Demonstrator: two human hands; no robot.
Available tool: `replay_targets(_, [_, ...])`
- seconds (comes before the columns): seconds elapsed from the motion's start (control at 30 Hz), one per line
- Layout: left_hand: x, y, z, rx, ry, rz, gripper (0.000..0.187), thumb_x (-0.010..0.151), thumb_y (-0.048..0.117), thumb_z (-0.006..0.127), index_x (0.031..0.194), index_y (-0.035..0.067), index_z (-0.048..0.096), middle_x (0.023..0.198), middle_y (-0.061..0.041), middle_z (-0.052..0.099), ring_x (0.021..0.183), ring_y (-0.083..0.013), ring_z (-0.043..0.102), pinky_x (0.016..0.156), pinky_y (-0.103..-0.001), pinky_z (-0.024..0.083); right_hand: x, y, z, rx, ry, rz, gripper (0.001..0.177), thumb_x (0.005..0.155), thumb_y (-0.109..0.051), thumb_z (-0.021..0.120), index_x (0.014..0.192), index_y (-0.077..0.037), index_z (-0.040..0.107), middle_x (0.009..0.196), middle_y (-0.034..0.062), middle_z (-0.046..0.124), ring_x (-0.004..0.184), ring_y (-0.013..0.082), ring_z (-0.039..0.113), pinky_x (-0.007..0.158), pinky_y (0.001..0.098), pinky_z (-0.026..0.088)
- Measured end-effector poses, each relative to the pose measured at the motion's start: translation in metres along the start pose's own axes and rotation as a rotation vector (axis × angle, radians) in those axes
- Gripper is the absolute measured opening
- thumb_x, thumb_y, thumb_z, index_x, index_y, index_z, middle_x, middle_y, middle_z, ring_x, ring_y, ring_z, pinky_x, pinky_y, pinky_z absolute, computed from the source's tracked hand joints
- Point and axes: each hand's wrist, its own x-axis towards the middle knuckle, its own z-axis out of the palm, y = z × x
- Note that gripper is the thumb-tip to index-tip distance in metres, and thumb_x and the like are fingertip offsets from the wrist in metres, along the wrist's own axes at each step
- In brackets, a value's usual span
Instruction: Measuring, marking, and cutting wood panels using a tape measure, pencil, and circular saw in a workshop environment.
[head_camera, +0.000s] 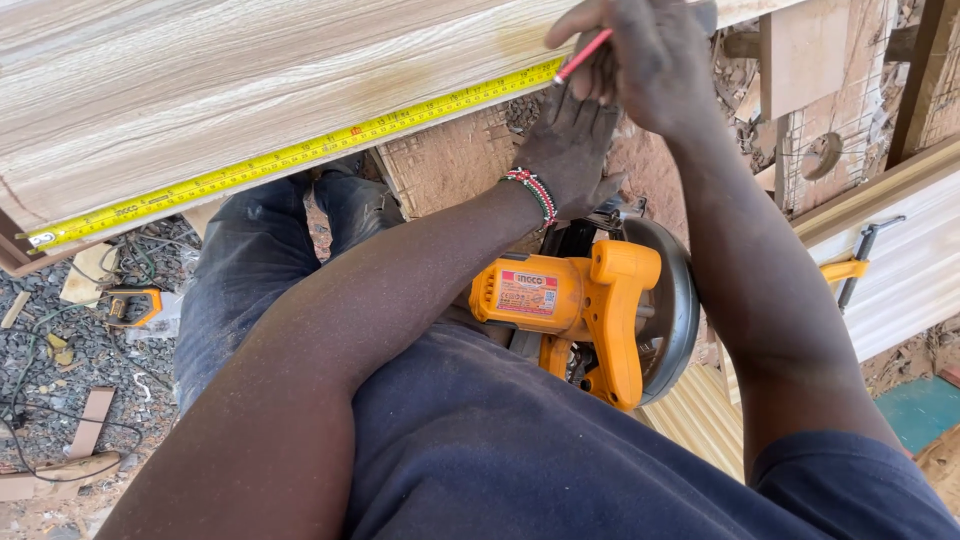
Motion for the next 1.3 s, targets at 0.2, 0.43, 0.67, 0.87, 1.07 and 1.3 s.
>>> replay_targets(0.2, [-0.001, -0.001, 0.002, -0.049, 0.056, 0.004, 0.128, 0.110, 0.088, 0.059, 0.186, -0.010, 0.025, 0.192, -0.042, 0.023, 0.181, -0.0576, 0.014, 0.147, -0.070, 0.001, 0.018, -0.023, 0.005, 0.001, -0.057, 0.081, 0.063, 0.142, -0.043, 0.043, 0.118, 0.003, 0.079, 0.101, 0.0120, 0.078, 0.087, 0.0190, 0.075, 0.073, 0.0292, 0.060])
replay_targets(0.43, [-0.004, -0.001, -0.001, 0.025, 0.095, 0.010, 0.142, 0.102, 0.093, 0.062, 0.189, -0.012, 0.022, 0.194, -0.044, 0.018, 0.182, -0.0600, 0.007, 0.150, -0.069, -0.008, 0.012, -0.003, -0.008, -0.139, -0.035, 0.226, 0.054, 0.145, -0.036, 0.049, 0.098, -0.011, 0.038, 0.083, 0.0009, 0.033, 0.076, 0.0171, 0.031, 0.070, 0.0430, 0.024])
replay_targets(0.67, [-0.003, -0.002, 0.012, -0.066, 0.114, 0.012, 0.133, 0.102, 0.088, 0.065, 0.185, -0.010, 0.030, 0.191, -0.040, 0.029, 0.180, -0.0596, 0.018, 0.147, -0.072, -0.003, 0.021, -0.052, -0.013, 0.177, -0.080, 0.146, 0.031, 0.135, -0.024, 0.055, 0.131, 0.004, 0.068, 0.117, 0.0156, 0.069, 0.103, 0.0260, 0.070, 0.083, 0.0311, 0.055])
replay_targets(0.87, [-0.003, -0.001, 0.017, -0.070, 0.051, -0.019, 0.133, 0.102, 0.095, 0.068, 0.184, -0.002, 0.032, 0.193, -0.031, 0.028, 0.178, -0.0534, 0.020, 0.146, -0.068, 0.011, 0.022, -0.047, -0.013, 0.142, -0.105, 0.189, 0.041, 0.129, -0.033, 0.059, 0.148, 0.002, 0.070, 0.117, 0.0188, 0.071, 0.104, 0.0272, 0.063, 0.084, 0.0336, 0.056])
replay_targets(1.07, [-0.001, -0.003, 0.010, -0.081, 0.082, 0.009, 0.137, 0.101, 0.091, 0.067, 0.184, -0.011, 0.028, 0.190, -0.041, 0.027, 0.179, -0.0601, 0.016, 0.147, -0.073, -0.001, 0.027, -0.029, -0.008, 0.115, -0.164, 0.229, 0.043, 0.139, -0.033, 0.049, 0.138, -0.003, 0.080, 0.112, 0.0084, 0.083, 0.093, 0.0097, 0.076, 0.082, 0.0245, 0.065])
replay_targets(1.3, [0.003, -0.001, 0.012, -0.076, 0.053, -0.008, 0.138, 0.100, 0.094, 0.063, 0.184, -0.010, 0.028, 0.191, -0.040, 0.028, 0.179, -0.0591, 0.018, 0.146, -0.074, -0.001, 0.028, -0.005, -0.013, -0.145, -0.192, 0.198, 0.023, 0.131, -0.028, 0.089, 0.118, -0.010, 0.082, 0.114, 0.0024, 0.085, 0.096, 0.0111, 0.073, 0.075, 0.0265, 0.053])
